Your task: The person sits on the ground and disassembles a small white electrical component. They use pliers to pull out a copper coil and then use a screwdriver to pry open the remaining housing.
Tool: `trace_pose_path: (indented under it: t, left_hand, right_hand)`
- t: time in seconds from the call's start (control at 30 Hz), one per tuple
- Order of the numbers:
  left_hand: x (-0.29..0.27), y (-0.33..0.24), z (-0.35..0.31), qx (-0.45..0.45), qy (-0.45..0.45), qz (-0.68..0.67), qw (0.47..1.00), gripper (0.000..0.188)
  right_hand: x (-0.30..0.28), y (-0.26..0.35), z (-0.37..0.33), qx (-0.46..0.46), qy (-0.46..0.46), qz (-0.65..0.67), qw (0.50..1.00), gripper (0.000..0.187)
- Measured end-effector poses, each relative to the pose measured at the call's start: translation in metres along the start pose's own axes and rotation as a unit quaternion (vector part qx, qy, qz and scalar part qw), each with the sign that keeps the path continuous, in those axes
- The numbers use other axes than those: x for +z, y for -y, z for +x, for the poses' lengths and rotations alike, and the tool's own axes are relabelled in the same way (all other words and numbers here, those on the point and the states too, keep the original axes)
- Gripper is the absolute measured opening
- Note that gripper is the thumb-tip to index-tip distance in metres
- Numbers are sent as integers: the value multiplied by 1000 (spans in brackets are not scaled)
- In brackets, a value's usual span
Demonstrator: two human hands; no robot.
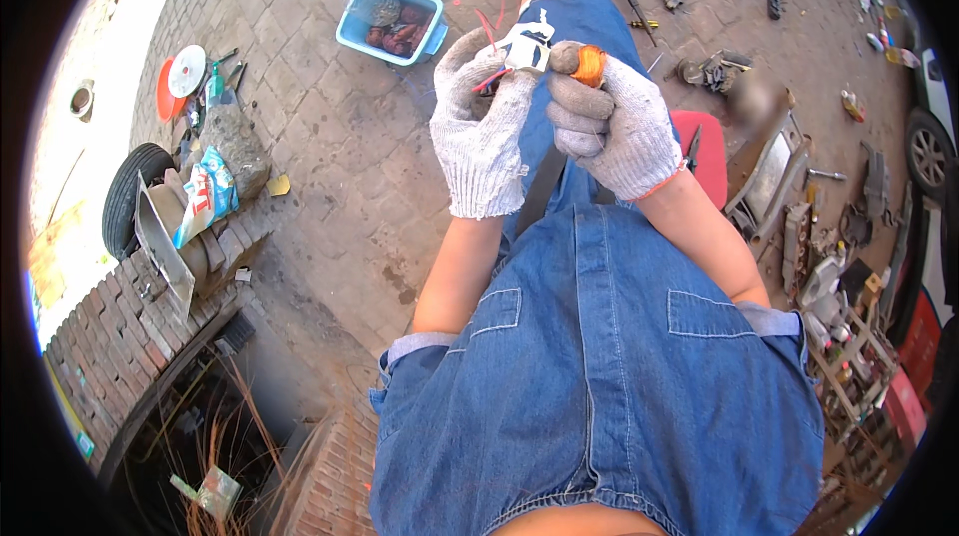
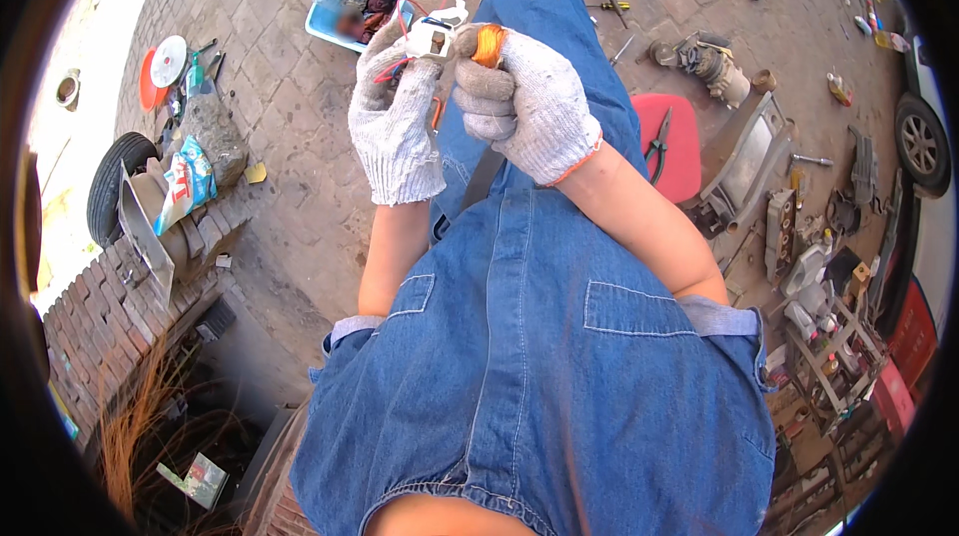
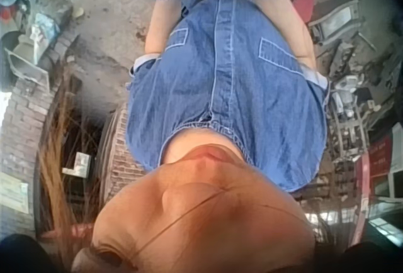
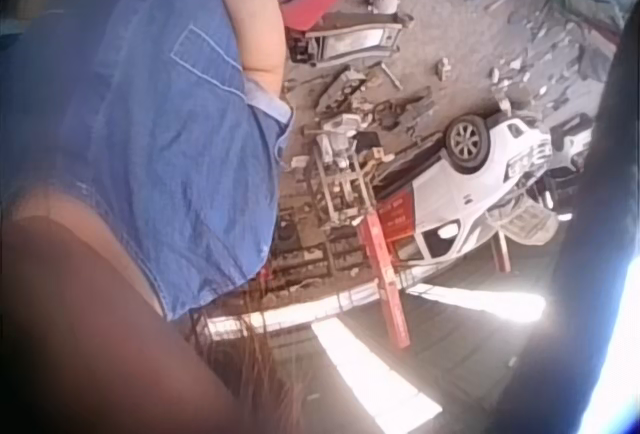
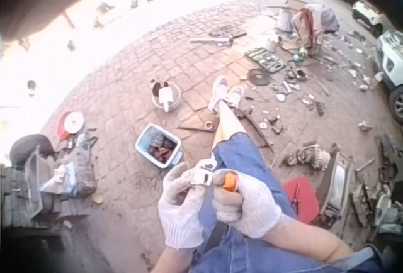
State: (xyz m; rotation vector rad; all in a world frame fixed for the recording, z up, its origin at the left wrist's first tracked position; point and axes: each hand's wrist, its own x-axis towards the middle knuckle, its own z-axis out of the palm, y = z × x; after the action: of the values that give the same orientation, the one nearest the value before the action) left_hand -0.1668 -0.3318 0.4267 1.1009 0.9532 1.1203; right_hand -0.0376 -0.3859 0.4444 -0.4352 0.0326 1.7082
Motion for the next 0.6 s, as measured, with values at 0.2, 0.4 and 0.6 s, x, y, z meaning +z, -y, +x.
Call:
trace_pose_path:
  t: [0.2, 0.4, 0.6]
  left_hand:
    - [-4, 1, 11, -45, -46, -117, 991, 29]
    - [-35, -2, 33, -235, 41, -441, 866, 27]
    - [-52, -2, 35, -251, 122, -449, 849, 23]
  right_hand:
    - [4, -30, -11, 101, -8, 0, 995, 20]
    - [2, 11, -7, 13, 82, 55, 995, 27]
    - [-4, 25, -11, -32, 91, 46, 994, 27]
